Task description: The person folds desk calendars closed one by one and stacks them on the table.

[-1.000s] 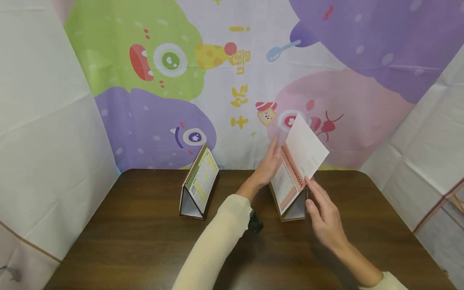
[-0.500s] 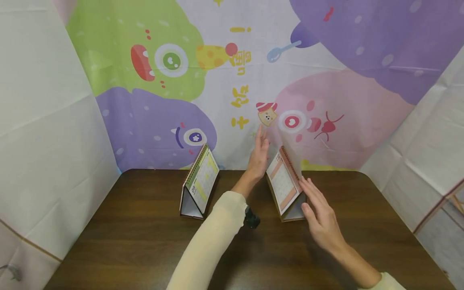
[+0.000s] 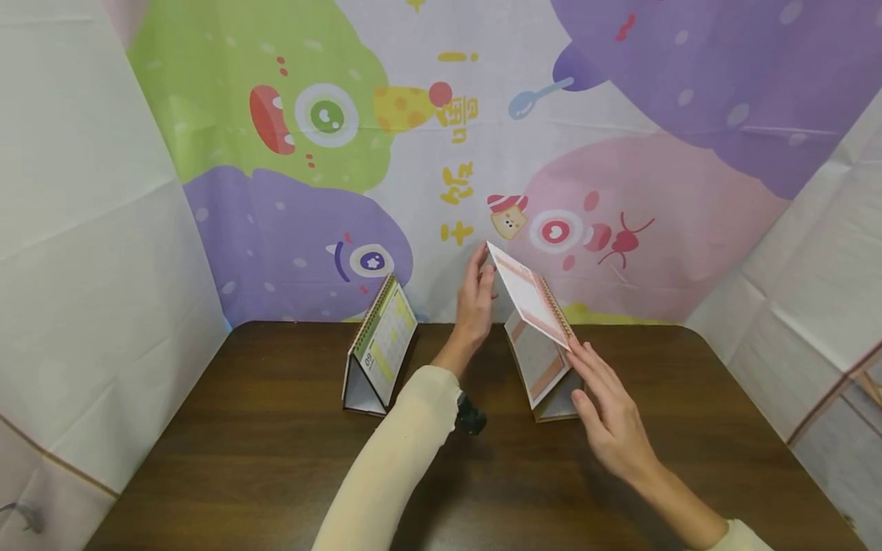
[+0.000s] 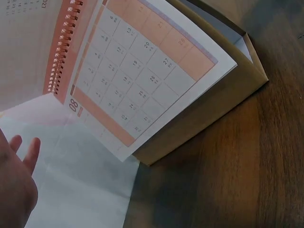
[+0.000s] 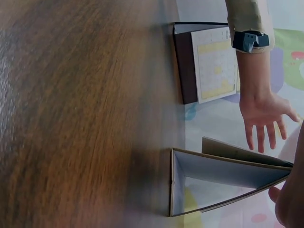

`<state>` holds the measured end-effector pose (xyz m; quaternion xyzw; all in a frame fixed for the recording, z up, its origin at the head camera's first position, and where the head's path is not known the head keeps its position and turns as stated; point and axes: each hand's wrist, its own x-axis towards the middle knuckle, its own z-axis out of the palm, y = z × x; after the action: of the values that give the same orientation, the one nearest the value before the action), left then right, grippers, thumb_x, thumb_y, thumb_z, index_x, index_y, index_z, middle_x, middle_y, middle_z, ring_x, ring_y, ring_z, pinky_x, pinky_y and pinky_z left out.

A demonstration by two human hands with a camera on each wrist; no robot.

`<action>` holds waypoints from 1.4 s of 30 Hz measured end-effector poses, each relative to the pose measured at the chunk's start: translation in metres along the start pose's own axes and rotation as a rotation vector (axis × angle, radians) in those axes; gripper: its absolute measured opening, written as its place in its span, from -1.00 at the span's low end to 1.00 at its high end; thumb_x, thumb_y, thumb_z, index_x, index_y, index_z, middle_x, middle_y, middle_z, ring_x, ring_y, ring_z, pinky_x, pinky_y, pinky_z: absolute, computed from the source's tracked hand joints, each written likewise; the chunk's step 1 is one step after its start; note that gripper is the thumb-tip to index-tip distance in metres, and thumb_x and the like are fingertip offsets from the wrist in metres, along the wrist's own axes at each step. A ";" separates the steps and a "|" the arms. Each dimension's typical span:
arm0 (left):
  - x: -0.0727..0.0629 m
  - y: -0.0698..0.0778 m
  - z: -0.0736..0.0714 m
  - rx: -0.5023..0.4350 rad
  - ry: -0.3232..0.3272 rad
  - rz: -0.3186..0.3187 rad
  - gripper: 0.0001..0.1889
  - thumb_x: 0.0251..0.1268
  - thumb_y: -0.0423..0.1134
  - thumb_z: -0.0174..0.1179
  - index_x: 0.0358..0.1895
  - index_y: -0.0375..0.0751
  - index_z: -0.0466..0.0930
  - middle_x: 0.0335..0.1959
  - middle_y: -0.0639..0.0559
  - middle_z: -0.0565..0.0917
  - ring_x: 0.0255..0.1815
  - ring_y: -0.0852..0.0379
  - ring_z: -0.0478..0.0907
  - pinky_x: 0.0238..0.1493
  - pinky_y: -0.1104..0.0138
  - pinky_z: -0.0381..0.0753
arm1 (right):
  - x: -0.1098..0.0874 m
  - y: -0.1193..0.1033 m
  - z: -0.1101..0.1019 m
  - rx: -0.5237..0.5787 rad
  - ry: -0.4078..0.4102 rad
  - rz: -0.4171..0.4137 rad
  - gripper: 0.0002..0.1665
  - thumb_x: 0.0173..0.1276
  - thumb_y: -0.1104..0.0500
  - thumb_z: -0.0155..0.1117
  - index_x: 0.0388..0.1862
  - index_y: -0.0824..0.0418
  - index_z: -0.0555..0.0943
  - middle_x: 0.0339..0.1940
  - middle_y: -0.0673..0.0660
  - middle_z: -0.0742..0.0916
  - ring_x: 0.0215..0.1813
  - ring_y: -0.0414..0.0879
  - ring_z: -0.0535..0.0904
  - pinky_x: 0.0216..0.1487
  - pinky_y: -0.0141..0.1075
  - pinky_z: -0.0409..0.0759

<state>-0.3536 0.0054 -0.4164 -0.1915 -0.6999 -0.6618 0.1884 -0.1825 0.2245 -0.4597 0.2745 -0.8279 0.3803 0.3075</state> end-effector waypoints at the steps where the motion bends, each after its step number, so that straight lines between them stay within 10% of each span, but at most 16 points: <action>1: 0.000 0.000 -0.001 0.000 0.006 0.002 -0.32 0.78 -0.09 -0.15 0.83 -0.16 0.15 0.80 -0.27 0.36 0.62 -0.31 0.57 0.28 -0.20 0.79 | 0.000 0.001 0.000 0.000 0.003 -0.007 -0.32 0.55 0.46 0.22 0.63 0.36 0.55 0.75 0.28 0.55 0.89 -0.33 0.17 0.85 -0.52 0.07; 9: -0.002 -0.004 -0.006 -0.016 0.069 0.015 -0.30 0.71 -0.15 -0.05 0.82 -0.18 0.17 0.74 -0.34 0.43 0.51 -0.33 0.66 0.11 0.25 0.73 | 0.001 0.004 0.001 -0.008 -0.002 -0.029 -0.48 0.55 0.46 0.21 0.44 0.37 0.70 0.71 0.30 0.58 0.88 -0.28 0.19 0.87 -0.48 0.06; 15: -0.006 -0.012 -0.011 -0.061 0.158 0.059 -0.34 0.50 -0.30 -0.01 0.65 -0.29 0.47 0.46 -0.39 0.70 0.25 -0.37 0.79 0.05 0.20 0.85 | 0.002 0.004 0.000 -0.018 -0.010 -0.013 -0.62 0.53 0.46 0.21 0.20 0.29 0.80 0.67 0.32 0.62 0.88 -0.20 0.23 0.89 -0.43 0.08; 24: 0.024 -0.169 -0.013 -0.074 0.211 0.143 -0.54 0.60 -0.18 0.11 0.38 0.29 0.79 0.39 0.20 0.82 0.13 0.19 0.86 -0.29 0.25 0.91 | 0.002 0.005 0.000 -0.038 -0.005 -0.034 -0.71 0.49 0.46 0.25 -0.03 0.23 0.83 0.65 0.33 0.64 0.87 -0.24 0.24 0.88 -0.42 0.09; 27: 0.022 -0.180 -0.017 0.002 0.225 0.131 -0.63 0.73 -0.10 0.10 0.30 0.31 0.84 0.35 0.23 0.84 0.21 0.14 0.84 -0.29 0.22 0.91 | 0.002 0.007 0.000 -0.054 0.002 -0.053 -0.74 0.47 0.45 0.26 -0.10 0.21 0.82 0.63 0.32 0.65 0.86 -0.24 0.25 0.86 -0.45 0.11; 36: 0.009 -0.159 -0.023 0.150 0.228 -0.179 -0.44 0.81 0.14 -0.10 -0.10 0.19 1.00 0.03 0.09 0.97 -0.42 0.19 0.83 -0.43 0.24 0.83 | 0.001 0.009 0.001 -0.150 0.022 -0.128 -0.75 0.43 0.40 0.30 -0.26 0.07 0.79 0.59 0.28 0.71 0.84 -0.04 0.37 0.84 -0.49 0.12; 42: 0.005 -0.156 -0.022 0.125 0.176 -0.385 -0.39 0.75 0.23 -0.13 -0.21 0.27 0.99 -0.07 0.12 0.97 -0.17 0.21 0.84 -0.40 0.17 0.89 | 0.002 0.008 0.001 -0.223 -0.003 -0.157 -0.79 0.47 0.33 0.30 -0.35 0.12 0.77 0.49 0.28 0.77 0.67 0.34 0.53 0.80 -0.54 0.11</action>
<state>-0.4387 -0.0239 -0.5459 0.0160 -0.7442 -0.6549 0.1304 -0.1894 0.2282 -0.4625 0.3029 -0.8415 0.2601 0.3639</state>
